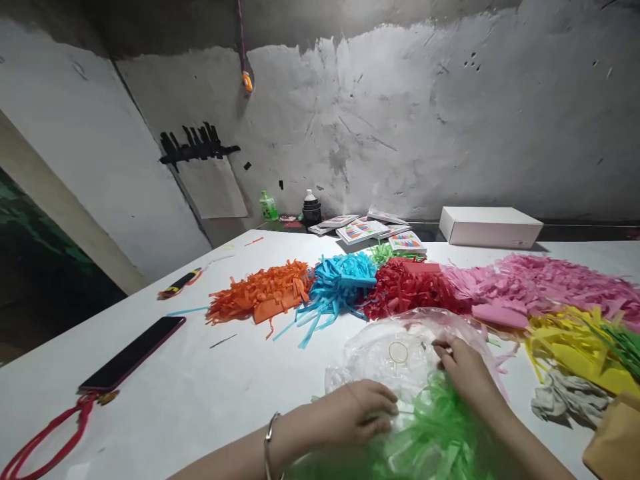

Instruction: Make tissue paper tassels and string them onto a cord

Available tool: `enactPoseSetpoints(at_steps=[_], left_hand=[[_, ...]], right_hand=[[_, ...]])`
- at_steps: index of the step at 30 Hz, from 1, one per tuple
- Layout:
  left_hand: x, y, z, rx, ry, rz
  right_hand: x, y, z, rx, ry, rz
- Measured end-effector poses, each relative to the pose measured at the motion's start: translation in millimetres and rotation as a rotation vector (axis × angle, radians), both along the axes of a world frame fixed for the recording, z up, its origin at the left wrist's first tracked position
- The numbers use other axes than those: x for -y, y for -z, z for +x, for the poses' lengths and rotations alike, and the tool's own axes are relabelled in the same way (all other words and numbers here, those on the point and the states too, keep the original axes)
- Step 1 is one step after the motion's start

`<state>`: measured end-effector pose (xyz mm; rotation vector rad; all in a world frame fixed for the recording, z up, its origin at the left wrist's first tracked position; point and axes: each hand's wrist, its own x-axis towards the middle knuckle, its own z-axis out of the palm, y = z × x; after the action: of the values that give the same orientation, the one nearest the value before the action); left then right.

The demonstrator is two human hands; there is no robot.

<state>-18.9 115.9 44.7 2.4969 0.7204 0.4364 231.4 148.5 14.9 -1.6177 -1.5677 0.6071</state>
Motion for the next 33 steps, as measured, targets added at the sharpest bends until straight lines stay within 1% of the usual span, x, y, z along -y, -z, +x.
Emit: enactPoseSetpoints(at_steps=[1,2,4,5,7,9,11,13,16,18,20,22,24,26,29,31,33], left_hand=[[-8.4,-4.9,-1.2,0.05,-0.066,-0.051],[-18.5,-7.5,0.2,0.062,-0.135,-0.059],[-41.9,-6.0,9.7,0.062,-0.276,-0.044],[-54.1,-2.6,16.5,0.051,-0.321,-0.033],[-76.1,6.7,30.5,0.019,-0.361,-0.036],[-91.5,14.6,41.0,-0.006,-0.375,-0.066],[-98.8,18.1,46.1,-0.001,-0.379,-0.112],[-99.2,17.0,46.3,0.044,-0.393,-0.165],[-91.9,10.4,41.7,0.168,-0.431,-0.289],[-82.9,4.6,38.0,0.267,-0.458,-0.422],[-69.4,-2.0,34.6,0.368,-0.465,-0.587],[-50.8,-9.6,32.0,0.468,-0.454,-0.747],[-28.3,-17.6,30.7,0.552,-0.45,-0.859],[-5.5,-25.1,31.2,0.652,-0.475,-0.959],[21.2,-32.6,35.0,0.881,-0.54,-1.125],[31.7,-34.4,38.2,1.007,-0.573,-1.188],[37.4,-34.5,40.5,1.051,-0.588,-1.172]], right_hand=[[2.7,3.5,7.9,0.028,-0.007,0.006],[6.2,6.3,12.1,0.05,-0.028,0.011],[13.4,10.8,11.7,0.076,-0.083,0.021],[16.4,12.5,9.0,0.084,-0.107,0.026],[20.3,14.7,3.2,0.1,-0.128,0.036],[22.6,15.3,0.9,0.116,-0.131,0.048],[24.5,14.4,2.2,0.13,-0.133,0.057],[26.6,12.5,4.7,0.13,-0.142,0.065],[30.2,7.6,5.6,0.099,-0.18,0.092],[33.5,1.7,3.2,0.063,-0.216,0.122],[38.4,-7.2,-1.3,0.025,-0.257,0.156],[45.4,-18.6,-7.0,-0.009,-0.302,0.19],[54.6,-30.9,-13.1,-0.051,-0.342,0.23],[64.7,-41.8,-19.2,-0.101,-0.353,0.271],[78.5,-51.9,-27.1,-0.134,-0.347,0.336],[85.0,-54.4,-31.2,-0.105,-0.358,0.398],[89.2,-54.9,-34.1,-0.064,-0.369,0.474]])
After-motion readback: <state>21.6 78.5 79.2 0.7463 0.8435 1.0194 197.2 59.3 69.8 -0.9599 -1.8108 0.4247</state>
